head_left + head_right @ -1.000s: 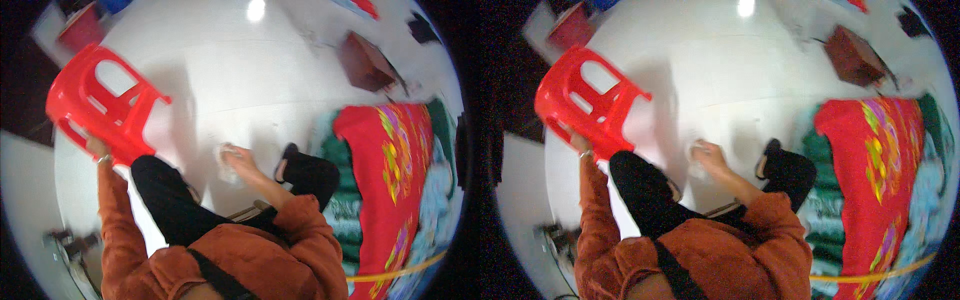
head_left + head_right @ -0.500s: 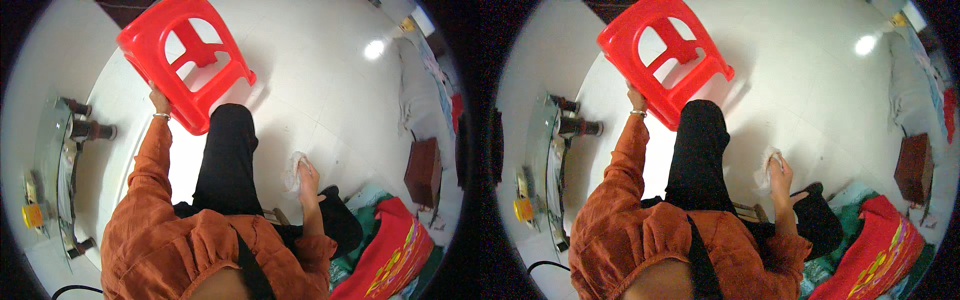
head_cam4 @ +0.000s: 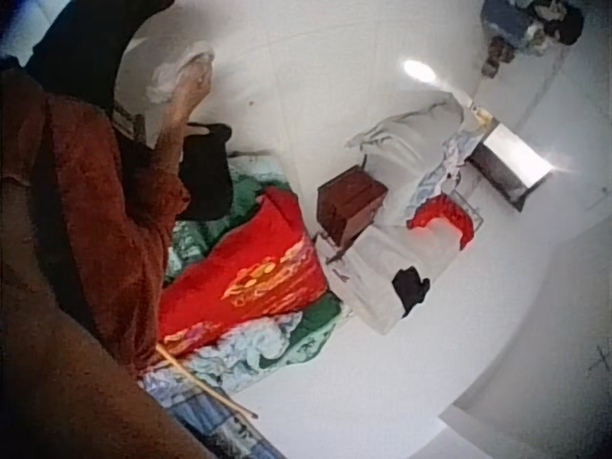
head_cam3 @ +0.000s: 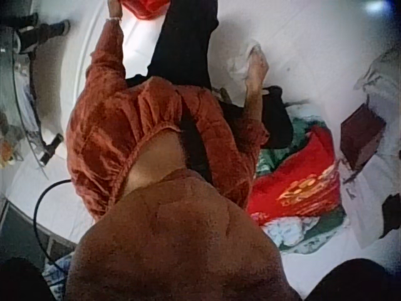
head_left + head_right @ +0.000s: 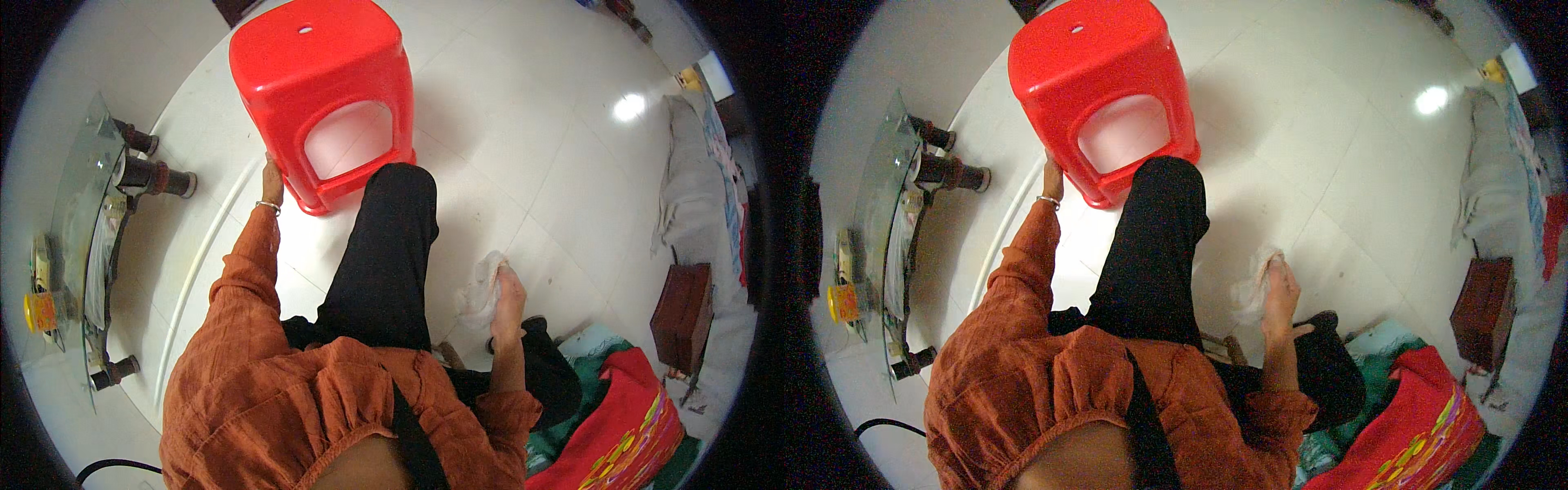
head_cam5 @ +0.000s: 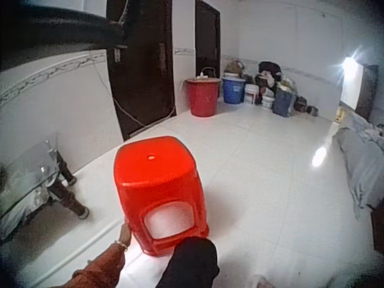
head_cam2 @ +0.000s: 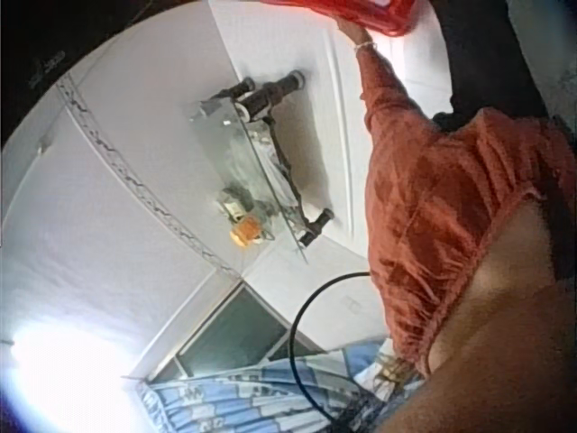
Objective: The person sits on the floor and wipes a red plastic stool with a white cloth, cleaning the seat and legs. They then move to a small wooden box on a bed and wipe its surface with the same cloth.
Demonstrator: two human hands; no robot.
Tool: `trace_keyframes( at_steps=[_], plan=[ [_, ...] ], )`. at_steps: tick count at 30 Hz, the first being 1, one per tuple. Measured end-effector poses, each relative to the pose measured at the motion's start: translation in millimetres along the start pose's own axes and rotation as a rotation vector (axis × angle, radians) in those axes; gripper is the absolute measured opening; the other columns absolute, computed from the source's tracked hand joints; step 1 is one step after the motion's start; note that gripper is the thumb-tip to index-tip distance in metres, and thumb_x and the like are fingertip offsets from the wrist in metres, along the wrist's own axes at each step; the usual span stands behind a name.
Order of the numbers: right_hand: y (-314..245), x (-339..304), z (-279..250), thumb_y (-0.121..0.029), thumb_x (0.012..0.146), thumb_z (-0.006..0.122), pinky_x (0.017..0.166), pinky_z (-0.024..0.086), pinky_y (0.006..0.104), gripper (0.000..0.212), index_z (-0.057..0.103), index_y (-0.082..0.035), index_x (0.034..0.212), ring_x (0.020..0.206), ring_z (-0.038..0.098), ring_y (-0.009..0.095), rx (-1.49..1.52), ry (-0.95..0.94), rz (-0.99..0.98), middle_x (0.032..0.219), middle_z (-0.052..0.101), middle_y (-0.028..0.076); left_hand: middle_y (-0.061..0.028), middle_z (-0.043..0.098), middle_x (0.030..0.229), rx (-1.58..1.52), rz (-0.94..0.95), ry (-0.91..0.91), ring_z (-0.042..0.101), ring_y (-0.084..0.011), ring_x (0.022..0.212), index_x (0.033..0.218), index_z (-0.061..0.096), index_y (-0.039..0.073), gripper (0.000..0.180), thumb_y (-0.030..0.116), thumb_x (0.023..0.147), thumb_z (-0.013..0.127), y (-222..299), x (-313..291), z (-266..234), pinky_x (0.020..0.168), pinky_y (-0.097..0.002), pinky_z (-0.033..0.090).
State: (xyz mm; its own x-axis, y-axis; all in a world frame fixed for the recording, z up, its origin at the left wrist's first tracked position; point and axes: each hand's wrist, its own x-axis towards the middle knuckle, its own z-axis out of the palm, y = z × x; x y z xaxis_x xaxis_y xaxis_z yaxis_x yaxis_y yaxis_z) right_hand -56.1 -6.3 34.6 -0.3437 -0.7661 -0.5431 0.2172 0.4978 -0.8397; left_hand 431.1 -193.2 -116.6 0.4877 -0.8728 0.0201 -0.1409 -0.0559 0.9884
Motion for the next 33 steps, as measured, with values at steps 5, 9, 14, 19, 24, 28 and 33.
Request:
trace_keyframes(
  at_steps=[5,9,14,19,24,28,33],
  plan=[
    [-18.2,-1.0,1.2,-0.039,0.095,0.038,0.083,0.048,0.0383,0.048,0.046,-0.005,0.128,0.104,0.055,0.024,0.441,-0.122,0.036,0.121,0.054,0.011,-0.0115,0.057,0.114,0.037,-0.043,-0.130,0.049,-0.0200,0.104,0.118,0.053,-0.002,0.064,0.052,0.096,0.028,-39.3,9.5,-18.0,0.091,-0.0335,0.038],
    [-34.9,-11.3,1.7,-0.040,0.094,0.037,0.092,0.043,0.0496,0.052,0.036,-0.011,0.137,0.117,0.047,0.029,0.809,-0.223,-0.047,0.133,0.044,0.012,-0.0092,0.059,0.089,0.043,-0.318,0.179,0.052,-0.0200,0.083,0.101,0.059,0.003,0.050,0.048,0.094,0.039,-41.6,24.9,-0.3,0.078,-0.0349,0.041],
    [-42.3,-14.1,-11.4,-0.037,0.094,0.036,0.095,0.041,0.0488,0.049,0.038,-0.009,0.134,0.115,0.048,0.030,0.916,-0.196,-0.161,0.130,0.045,0.012,-0.0029,0.055,0.101,-0.504,-0.714,0.103,0.048,-0.0176,0.089,0.110,0.050,0.015,0.033,0.040,0.088,0.050,26.8,-41.7,33.5,0.081,-0.0415,0.035],
    [-56.1,-19.5,-21.3,-0.033,0.095,0.036,0.095,0.043,0.0432,0.046,0.040,-0.005,0.132,0.111,0.051,0.028,0.905,-0.205,-0.318,0.126,0.048,0.012,-0.0086,0.051,0.118,-0.271,-0.199,-0.175,0.050,-0.0213,0.104,0.124,0.047,0.004,0.039,0.021,0.089,0.054,113.0,-94.5,87.4,0.090,-0.0371,0.039],
    [-77.6,-48.5,3.7,-0.038,0.096,0.035,0.104,0.032,0.0414,0.049,0.037,-0.008,0.135,0.121,0.041,0.025,0.757,-0.088,-0.316,0.132,0.043,0.008,-0.0069,0.053,0.118,0.066,0.465,-1.176,0.052,-0.0196,0.105,0.120,0.051,0.002,0.042,0.022,0.084,0.063,261.7,-191.4,136.7,0.091,-0.0325,0.042],
    [-85.1,-69.0,16.5,-0.037,0.094,0.044,0.108,0.023,0.0394,0.058,0.029,-0.003,0.138,0.128,0.032,0.022,0.753,-0.221,-0.451,0.138,0.034,0.009,-0.0146,0.054,0.117,-0.228,0.221,-1.509,0.052,-0.0181,0.105,0.127,0.045,-0.002,0.062,0.036,0.083,0.067,276.0,-261.4,178.4,0.089,-0.0307,0.043],
    [-84.6,-85.5,-17.2,-0.005,0.091,0.046,0.100,0.036,0.0376,0.043,0.039,0.006,0.131,0.118,0.045,0.023,0.666,-0.127,-0.519,0.130,0.044,0.015,-0.0047,0.062,0.090,-0.380,-0.390,-1.445,0.057,-0.0109,0.079,0.111,0.058,0.001,0.044,0.041,0.092,0.051,285.3,-248.1,208.4,0.065,-0.0244,0.045]
  ],
)
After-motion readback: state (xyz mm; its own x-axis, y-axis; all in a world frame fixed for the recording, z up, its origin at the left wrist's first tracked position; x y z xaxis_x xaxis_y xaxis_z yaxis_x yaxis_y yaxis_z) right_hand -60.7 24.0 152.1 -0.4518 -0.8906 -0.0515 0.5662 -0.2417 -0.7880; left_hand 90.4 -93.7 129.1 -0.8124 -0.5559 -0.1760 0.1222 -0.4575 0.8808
